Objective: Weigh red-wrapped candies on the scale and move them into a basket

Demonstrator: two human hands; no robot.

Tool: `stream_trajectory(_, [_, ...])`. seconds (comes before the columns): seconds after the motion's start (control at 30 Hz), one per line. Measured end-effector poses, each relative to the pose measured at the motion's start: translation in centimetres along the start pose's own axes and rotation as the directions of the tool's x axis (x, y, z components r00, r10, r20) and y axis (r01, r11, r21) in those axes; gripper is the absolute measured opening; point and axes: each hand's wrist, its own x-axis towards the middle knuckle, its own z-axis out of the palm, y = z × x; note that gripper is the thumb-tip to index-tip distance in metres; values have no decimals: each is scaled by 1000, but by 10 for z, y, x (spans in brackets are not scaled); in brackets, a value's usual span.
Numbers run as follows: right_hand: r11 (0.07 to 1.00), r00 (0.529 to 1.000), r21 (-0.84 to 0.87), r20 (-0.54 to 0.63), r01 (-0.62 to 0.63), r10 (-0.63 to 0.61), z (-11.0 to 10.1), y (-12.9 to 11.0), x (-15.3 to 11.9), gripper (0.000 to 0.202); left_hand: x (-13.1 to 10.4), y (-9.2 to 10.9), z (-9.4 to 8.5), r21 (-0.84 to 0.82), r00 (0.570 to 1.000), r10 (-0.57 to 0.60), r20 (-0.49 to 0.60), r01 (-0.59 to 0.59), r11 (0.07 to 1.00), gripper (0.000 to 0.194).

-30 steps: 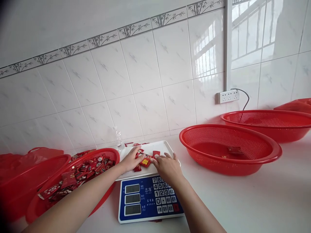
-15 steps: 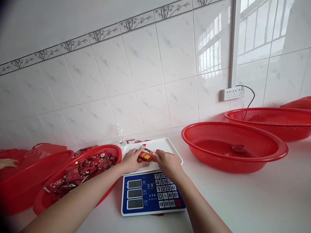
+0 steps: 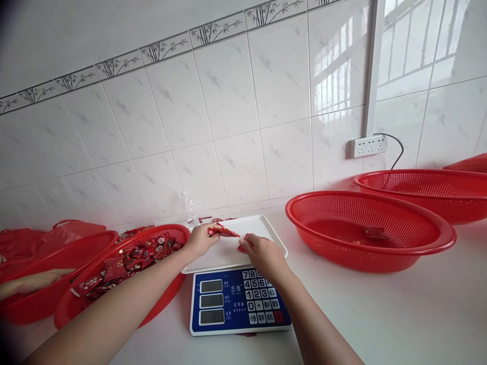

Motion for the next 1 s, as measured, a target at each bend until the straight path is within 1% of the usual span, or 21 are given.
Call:
stream_trajectory(0.1, [1000,1000,7,3,1,-1,-1,-1,0,35,6,4,-6,-156,987,-152,-51,142,977,12])
stream_trajectory(0.13, [1000,1000,13,2,4,-4,-1,-1,-1,35,9,5,-6,-237,972,-228,-58,208,949,10])
stream_trajectory(0.2, [1000,1000,26,2,5,-5,-1,-1,-1,35,14,5,-5,-383,922,-382,-58,333,862,9])
stream_trajectory(0.23, [999,1000,32,3,2,-2,-1,-1,-1,34,17,4,-3,-428,896,-441,-56,377,821,9])
stream_trajectory(0.27, [999,1000,36,6,-3,3,-1,-1,-1,34,21,3,-1,-452,875,-482,-50,411,792,9])
stream_trajectory(0.33, [999,1000,46,12,-9,8,-1,0,-1,34,28,-3,5,-455,854,-520,-26,453,766,9])
stream_trajectory(0.47, [998,1000,60,13,-8,7,0,1,0,32,38,-15,17,-440,843,-536,30,493,750,10])
stream_trajectory(0.6, [999,1000,42,9,4,-4,1,3,0,31,37,-18,24,-443,856,-512,68,485,754,10])
stream_trajectory(0.7, [999,1000,-41,-7,26,-26,3,5,1,30,32,-11,26,-459,878,-470,89,455,763,9])
stream_trajectory(0.8, [992,998,-118,15,54,-53,5,7,1,31,27,0,27,-480,896,-428,114,427,766,7])
stream_trajectory(0.87, [988,996,-127,39,82,-77,4,7,1,32,24,8,28,-503,909,-395,134,406,763,6])
stream_trajectory(0.93, [987,992,-111,61,115,-109,3,6,0,32,21,14,29,-531,928,-339,157,369,763,5])
stream_trajectory(1.0, [985,985,-69,85,158,-152,1,5,-2,30,20,18,30,-525,949,-268,165,315,791,4])
